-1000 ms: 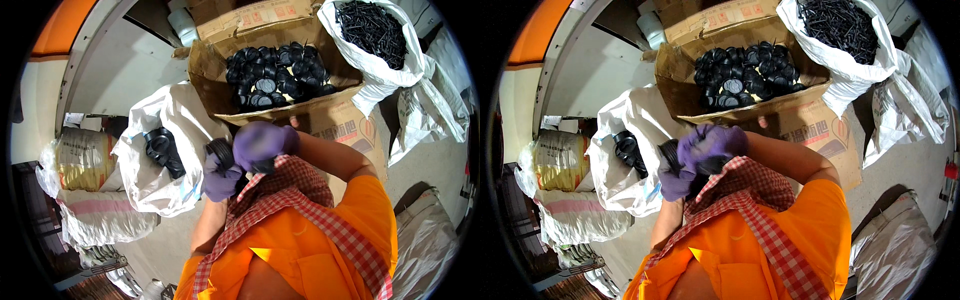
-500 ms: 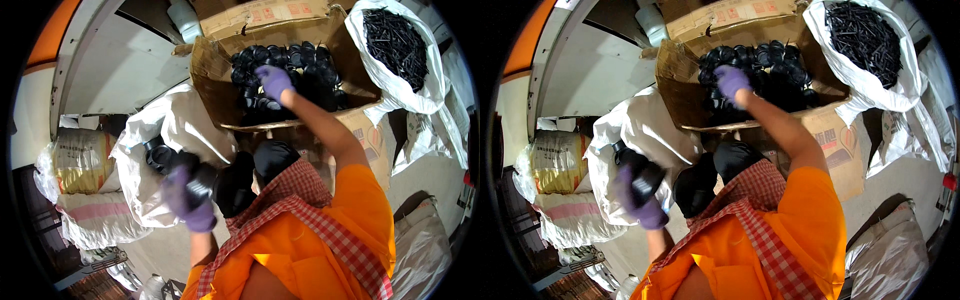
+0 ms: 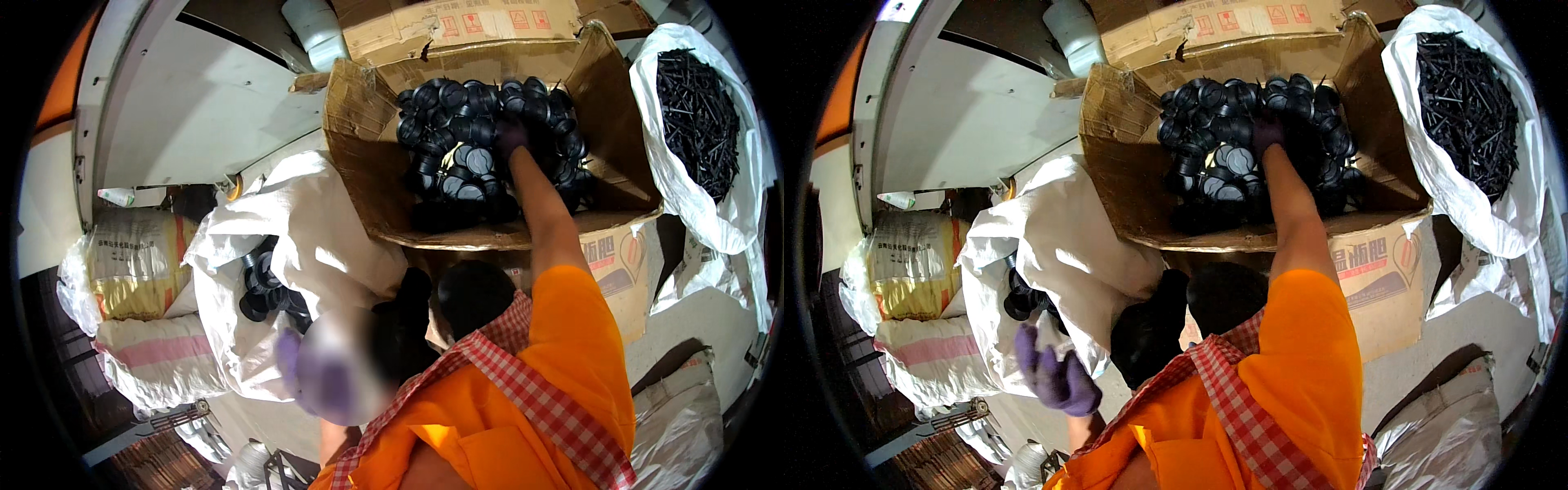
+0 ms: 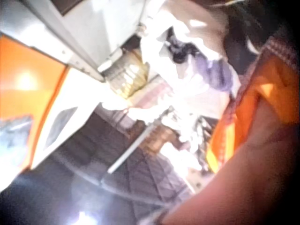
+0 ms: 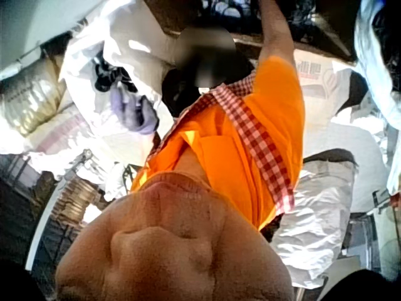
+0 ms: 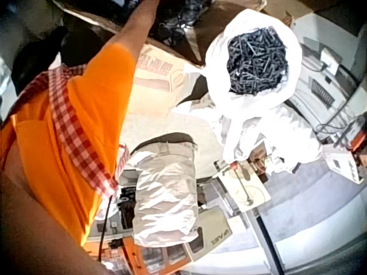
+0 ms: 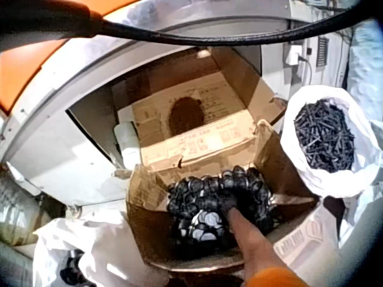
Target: The person picks up a circular black plastic part with their left hand and uses their right hand to insert a long black pin into its center. They repeat this action for multiple parts, picking them from a white bag and placing the assembled pieces into a cardboard box.
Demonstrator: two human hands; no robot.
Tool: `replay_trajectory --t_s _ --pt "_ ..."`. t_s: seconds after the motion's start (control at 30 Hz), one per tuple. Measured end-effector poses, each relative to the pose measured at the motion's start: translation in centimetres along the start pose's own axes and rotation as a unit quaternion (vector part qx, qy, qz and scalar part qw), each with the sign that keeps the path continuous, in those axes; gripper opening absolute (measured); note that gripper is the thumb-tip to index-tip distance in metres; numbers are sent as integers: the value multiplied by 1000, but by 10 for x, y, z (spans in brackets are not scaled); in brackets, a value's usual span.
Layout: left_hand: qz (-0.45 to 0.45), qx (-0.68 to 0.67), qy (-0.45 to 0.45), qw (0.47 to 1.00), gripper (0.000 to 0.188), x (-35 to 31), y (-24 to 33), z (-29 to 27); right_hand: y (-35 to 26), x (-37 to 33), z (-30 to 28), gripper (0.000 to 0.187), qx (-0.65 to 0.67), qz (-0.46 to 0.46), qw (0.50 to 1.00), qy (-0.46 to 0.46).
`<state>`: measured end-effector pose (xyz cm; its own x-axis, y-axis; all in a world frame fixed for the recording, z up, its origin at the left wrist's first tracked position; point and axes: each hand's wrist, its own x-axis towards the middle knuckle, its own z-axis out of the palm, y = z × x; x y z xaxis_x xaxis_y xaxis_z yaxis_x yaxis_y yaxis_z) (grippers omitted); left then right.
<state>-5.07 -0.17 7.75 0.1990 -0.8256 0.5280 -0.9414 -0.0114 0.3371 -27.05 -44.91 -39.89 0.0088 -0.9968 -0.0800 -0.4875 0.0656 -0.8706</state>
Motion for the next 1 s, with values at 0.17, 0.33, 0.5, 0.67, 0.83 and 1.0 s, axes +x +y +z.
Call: replay_trajectory --t_s 0.17,0.33,0.5,0.67,0.83,1.0 --pt "-63 -129 -130 981 27 -7 31 31 -96 -39 34 34 -161 196 961 -106" --pt "45 -229 -197 952 21 22 36 98 -127 -43 -2 35 -201 226 946 -115" --pt "-25 -337 -204 919 18 23 33 159 -122 -37 2 37 -226 118 958 -127" --pt "-105 -337 -303 885 18 21 30 175 -91 -20 11 40 -325 -25 930 -169" --pt "-177 -358 -238 885 30 18 13 181 -128 -63 19 30 -4 61 993 -98" --pt "-389 -505 -45 769 75 35 11 171 -255 -151 -76 21 -93 -297 928 -206"
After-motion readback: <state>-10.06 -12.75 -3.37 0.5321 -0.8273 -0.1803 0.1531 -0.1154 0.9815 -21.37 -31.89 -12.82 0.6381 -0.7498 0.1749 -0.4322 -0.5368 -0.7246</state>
